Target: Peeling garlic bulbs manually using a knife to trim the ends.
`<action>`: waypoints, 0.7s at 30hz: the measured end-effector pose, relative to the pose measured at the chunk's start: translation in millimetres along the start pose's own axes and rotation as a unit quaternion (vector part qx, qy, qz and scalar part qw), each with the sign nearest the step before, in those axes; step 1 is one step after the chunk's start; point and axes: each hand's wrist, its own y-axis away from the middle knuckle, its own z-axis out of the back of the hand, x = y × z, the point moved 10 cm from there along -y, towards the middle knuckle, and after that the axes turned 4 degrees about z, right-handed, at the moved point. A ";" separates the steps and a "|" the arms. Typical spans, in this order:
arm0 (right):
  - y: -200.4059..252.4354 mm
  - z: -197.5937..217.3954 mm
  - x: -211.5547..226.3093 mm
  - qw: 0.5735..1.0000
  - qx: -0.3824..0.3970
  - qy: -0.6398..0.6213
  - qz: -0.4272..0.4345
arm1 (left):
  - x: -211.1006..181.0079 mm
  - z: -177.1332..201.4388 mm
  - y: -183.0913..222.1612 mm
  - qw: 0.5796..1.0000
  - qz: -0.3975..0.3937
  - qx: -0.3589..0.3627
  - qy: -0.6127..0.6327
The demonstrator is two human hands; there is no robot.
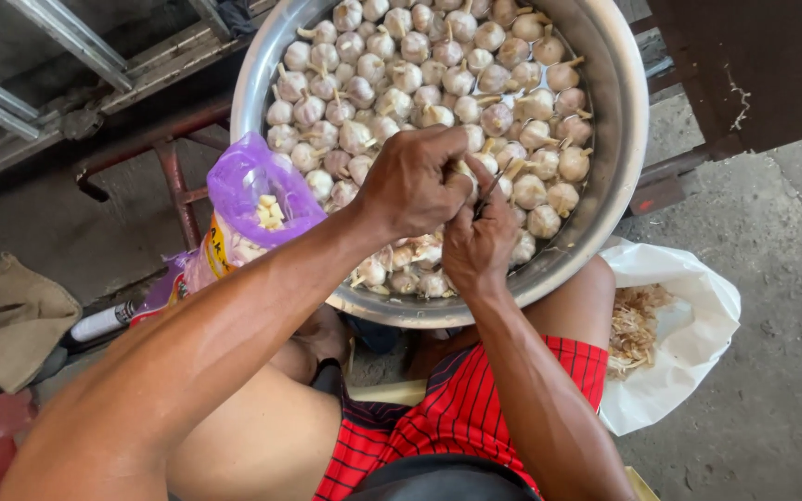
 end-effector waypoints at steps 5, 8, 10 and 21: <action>-0.9 -0.6 -4.0 0.996 -0.026 -0.047 -0.078 | 11.5 3.1 -5.8 0.999 0.016 -0.030 0.019; -13.5 3.7 -8.5 0.975 0.007 -0.118 -0.189 | 4.4 17.6 -12.4 0.991 0.120 -0.007 0.055; -17.3 5.4 -12.8 0.957 0.026 -0.161 -0.239 | 20.8 10.7 -8.1 0.972 0.218 0.038 0.078; 16.0 21.7 -79.1 0.917 0.103 -0.063 -0.380 | 189.8 -65.1 140.3 0.619 0.714 0.030 0.325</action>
